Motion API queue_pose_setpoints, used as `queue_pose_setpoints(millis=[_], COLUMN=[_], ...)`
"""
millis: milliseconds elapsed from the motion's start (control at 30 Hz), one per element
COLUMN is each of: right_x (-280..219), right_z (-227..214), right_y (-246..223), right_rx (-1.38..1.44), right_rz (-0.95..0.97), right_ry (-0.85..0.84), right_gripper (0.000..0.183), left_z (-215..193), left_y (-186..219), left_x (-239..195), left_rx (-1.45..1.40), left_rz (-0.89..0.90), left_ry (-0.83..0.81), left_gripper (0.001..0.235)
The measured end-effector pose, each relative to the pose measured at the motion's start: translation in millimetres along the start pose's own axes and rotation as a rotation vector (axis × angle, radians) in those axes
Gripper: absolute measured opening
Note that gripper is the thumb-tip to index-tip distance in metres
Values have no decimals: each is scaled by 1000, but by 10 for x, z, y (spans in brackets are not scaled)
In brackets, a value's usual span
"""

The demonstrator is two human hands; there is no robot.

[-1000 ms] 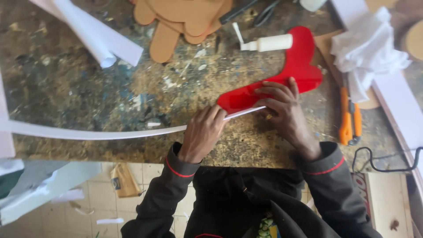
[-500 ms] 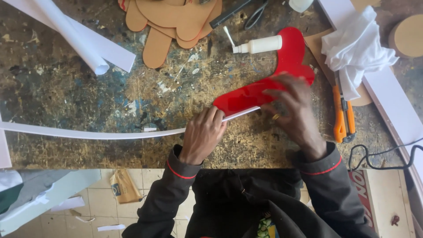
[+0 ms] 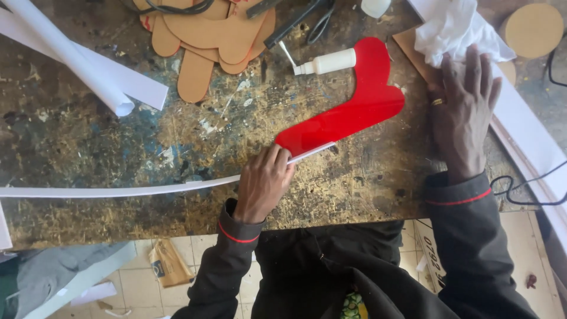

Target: Applying glue to the edge of a red acrylic letter and attaching a white plastic strip to create a 3D channel letter.

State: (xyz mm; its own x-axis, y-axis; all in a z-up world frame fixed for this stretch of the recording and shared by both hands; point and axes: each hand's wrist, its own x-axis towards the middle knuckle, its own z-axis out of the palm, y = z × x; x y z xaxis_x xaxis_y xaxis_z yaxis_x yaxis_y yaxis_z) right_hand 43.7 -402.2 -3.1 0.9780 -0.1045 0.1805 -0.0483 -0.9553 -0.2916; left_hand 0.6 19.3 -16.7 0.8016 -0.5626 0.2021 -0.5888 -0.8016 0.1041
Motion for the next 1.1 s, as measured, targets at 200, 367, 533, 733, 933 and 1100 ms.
queue_pose_setpoints(millis=[200,367,533,733,933,1100], right_x=[346,548,714,389,-246,-352], right_z=[49,23,138,-102,107,173], right_y=[199,222,336,-259,-975,-1094], right_rx=[20,63,40,65,218,212], right_rz=[45,100,109,92,-71,18], right_ry=[80,58,87,232,20,-162], right_gripper=[76,64,64,83,79,79], left_z=[11,13,21,97,149,217], left_y=[9,11,13,-15,-13,-46], left_x=[20,41,35,25,71,56], left_rx=[-7,-18,-4,8,-52,-72], left_rz=[-14,-25,-21,-24,-24,-41], left_ry=[8,4,21,37,74,60], left_gripper=[17,14,16,16,6,5])
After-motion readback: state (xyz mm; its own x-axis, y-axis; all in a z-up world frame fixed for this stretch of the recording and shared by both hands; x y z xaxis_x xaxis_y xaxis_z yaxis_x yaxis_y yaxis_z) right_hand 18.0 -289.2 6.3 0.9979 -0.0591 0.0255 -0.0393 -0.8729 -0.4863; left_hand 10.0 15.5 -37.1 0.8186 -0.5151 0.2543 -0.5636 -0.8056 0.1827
